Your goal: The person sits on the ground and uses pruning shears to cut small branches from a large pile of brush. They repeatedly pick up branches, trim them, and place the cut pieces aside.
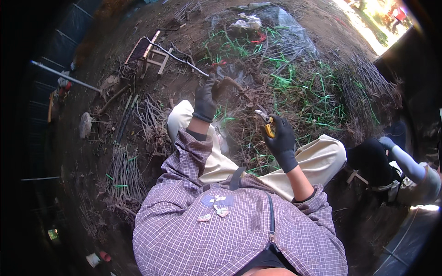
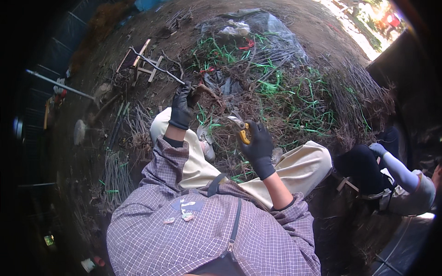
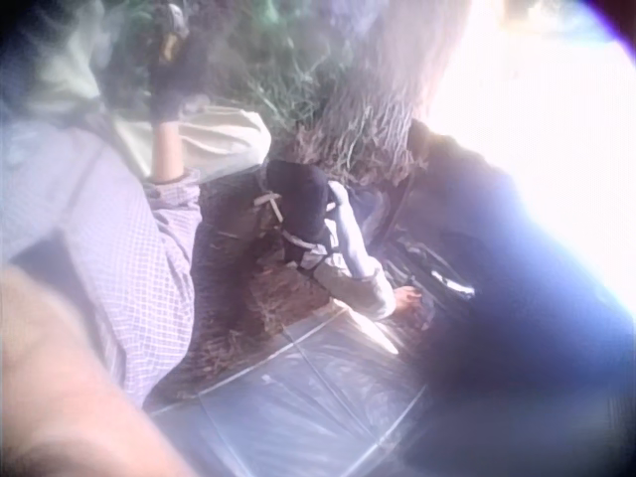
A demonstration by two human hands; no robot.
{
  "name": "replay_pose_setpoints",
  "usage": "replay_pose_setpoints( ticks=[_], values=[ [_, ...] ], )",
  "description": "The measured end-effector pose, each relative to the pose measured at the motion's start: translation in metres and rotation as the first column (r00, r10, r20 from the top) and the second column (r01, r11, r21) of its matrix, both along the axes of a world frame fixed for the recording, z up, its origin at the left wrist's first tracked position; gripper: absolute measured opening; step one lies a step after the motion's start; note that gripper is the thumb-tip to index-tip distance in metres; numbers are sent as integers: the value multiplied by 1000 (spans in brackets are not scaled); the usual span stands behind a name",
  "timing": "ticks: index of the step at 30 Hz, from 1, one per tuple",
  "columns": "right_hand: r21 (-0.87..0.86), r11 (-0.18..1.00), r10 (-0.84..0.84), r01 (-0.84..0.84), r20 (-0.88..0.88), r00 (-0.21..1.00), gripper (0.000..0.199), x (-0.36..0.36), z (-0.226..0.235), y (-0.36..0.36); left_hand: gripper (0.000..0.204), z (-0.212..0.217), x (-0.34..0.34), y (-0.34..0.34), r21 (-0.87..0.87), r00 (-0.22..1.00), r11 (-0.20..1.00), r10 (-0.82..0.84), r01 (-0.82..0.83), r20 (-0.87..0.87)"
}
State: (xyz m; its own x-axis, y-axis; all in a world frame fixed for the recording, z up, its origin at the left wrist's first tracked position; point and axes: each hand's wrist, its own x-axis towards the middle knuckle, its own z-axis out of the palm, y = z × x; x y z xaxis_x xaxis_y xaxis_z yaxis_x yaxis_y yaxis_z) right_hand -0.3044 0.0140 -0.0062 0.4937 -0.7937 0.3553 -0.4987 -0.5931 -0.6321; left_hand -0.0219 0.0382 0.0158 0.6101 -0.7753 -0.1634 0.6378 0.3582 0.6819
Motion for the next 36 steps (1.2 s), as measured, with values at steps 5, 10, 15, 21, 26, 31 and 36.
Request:
replay_pose_setpoints(
  ticks=[5,10,15,21,26,31,36],
  values=[
    [-101,995,-21,14,-65,998,47,27,6,9,6,-23,32,30,18,957,989,138,-147,255],
    [-290,956,0,-33,-111,994,59,58,9,22,14,-20,37,52,194,921,920,283,-340,270],
    [-314,948,25,-54,-96,995,45,91,12,35,19,-10,18,71,193,878,889,337,-416,340],
    [-120,981,151,-155,-36,988,22,81,-20,34,25,-4,98,85,167,784,832,403,-529,472],
    [-75,996,30,-46,-197,980,24,59,-46,13,38,-68,321,189,444,512,558,-39,-701,858],
    [11,1000,-20,23,-262,965,26,33,-76,-3,37,-176,399,267,656,526,-69,-663,-751,532],
    [111,989,-58,98,-319,946,29,18,-88,-13,36,-210,412,294,696,523,-283,-838,-660,155]
  ],
)
